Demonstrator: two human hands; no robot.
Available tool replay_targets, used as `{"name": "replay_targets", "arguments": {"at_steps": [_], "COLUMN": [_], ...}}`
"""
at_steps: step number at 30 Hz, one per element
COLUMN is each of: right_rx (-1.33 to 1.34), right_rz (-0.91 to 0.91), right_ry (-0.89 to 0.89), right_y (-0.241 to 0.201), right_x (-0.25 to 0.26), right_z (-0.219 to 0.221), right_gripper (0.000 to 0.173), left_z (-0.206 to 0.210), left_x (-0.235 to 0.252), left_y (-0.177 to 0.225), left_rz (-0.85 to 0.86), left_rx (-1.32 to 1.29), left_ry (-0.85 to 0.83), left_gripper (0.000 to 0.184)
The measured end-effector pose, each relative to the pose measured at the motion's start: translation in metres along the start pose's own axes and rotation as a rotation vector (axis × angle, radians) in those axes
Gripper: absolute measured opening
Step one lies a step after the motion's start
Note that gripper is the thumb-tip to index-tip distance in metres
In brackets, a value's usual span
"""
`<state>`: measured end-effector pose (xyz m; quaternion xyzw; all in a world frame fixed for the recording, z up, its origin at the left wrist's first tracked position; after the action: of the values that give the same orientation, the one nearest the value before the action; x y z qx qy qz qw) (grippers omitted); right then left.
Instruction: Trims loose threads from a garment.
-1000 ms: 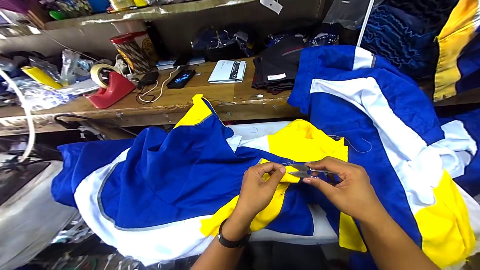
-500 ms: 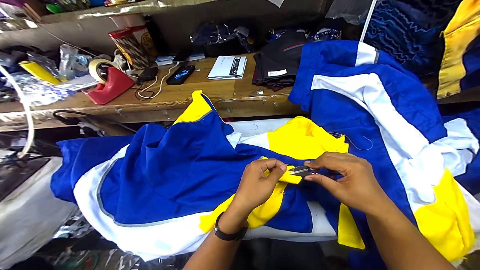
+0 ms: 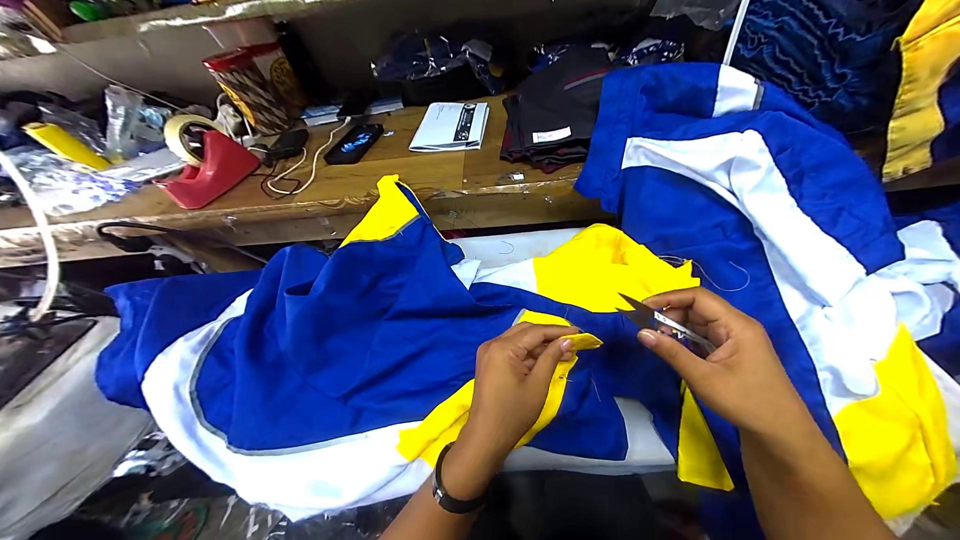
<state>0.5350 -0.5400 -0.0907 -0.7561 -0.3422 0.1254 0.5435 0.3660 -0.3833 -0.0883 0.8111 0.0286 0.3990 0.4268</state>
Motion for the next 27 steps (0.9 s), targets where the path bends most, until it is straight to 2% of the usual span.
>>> {"name": "replay_targets", "arguments": {"at_steps": [2,5,9,18,27], "right_rx": [0.007,0.019,-0.028,-0.213,-0.061], "right_rz": [-0.001,0.015,0.039,0.046,0.096], "right_ry": [-0.05,-0.061,-0.016,0.057,-0.019], "right_y": [-0.003,-0.004,-0.002,-0.001,0.004], "right_x": [-0.01,-0.024,-0.034,-0.035,-0.029], "right_z": [0.001,0.006,0.008,0.015,0.022], "right_gripper": [0.044,0.031,0.027,0.029,0.026], "left_z": [0.005,0.01,0.012,0.014,0.014], "left_x": [-0.007,-0.016,-0.023,-0.024,-0.025], "left_y": [0.003,0.001,0.001,0.003,0.0], "left_rz": [0.113,0.267,0.387,0.442,0.465], "left_rx": [0.091,0.202,0.283,0.333,0.308], "left_ry": [0.061,0.129,0.16,0.206,0.243], "left_gripper": [0.014,0.008,0.005,0.003,0.003]}}
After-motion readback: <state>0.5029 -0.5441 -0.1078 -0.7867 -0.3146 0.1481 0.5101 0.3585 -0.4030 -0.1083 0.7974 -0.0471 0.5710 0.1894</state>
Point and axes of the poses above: each hand's wrist, its own x-axis towards the middle knuckle, its own z-axis out of the palm, y = z × x, the point moved 5 cm from there along x, towards the middle knuckle, and after that the axes turned 15 degrees about z, right-handed, at the moved point
